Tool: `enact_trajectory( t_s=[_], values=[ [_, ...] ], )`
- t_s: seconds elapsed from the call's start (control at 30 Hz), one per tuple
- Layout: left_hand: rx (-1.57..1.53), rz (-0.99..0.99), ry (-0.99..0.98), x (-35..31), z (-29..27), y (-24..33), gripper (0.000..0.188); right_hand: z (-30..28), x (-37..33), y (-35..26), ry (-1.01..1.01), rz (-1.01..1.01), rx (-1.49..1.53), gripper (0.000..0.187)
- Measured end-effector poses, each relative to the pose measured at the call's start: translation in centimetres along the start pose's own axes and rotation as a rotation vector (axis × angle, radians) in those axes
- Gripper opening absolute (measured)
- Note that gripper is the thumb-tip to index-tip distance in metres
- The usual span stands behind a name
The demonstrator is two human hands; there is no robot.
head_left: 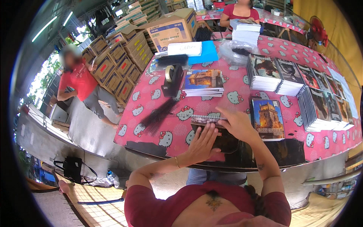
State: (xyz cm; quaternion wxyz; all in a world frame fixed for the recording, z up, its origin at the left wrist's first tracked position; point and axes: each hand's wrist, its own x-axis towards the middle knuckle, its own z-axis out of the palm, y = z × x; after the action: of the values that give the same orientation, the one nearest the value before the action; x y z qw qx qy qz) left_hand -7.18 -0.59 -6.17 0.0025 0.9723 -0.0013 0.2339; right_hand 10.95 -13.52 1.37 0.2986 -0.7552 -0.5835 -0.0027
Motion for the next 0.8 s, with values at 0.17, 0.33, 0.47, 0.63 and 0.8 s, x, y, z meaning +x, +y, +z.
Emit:
enact_trajectory(
  t_s=[0.17, 0.33, 0.47, 0.63, 0.8],
  values=[
    [0.134, -0.104, -0.046, 3.8, -2.3, -0.6, 0.093, -1.0, -1.2, -0.4, 0.127, -0.025, 0.073, 0.053],
    [0.082, -0.080, -0.006, 4.1, -2.8, 0.5, 0.094, 1.1, -4.7, 2.2, 0.319, 0.116, 1.127, 0.049],
    [0.141, 0.015, -0.020, 5.7, -2.3, -0.6, 0.089, 2.1, -5.5, 3.6, 0.179, 0.397, 0.910, 0.029],
    [0.206, -0.035, 0.130, 6.8, -2.7, -0.3, 0.091, 3.1, -4.6, 3.7, 0.234, 0.214, 0.890, 0.023],
    [0.175, 0.108, -0.080, 4.4, -1.4, 1.3, 0.092, 3.1, -4.9, 4.1, 0.145, 0.279, 1.080, 0.027]
  ],
)
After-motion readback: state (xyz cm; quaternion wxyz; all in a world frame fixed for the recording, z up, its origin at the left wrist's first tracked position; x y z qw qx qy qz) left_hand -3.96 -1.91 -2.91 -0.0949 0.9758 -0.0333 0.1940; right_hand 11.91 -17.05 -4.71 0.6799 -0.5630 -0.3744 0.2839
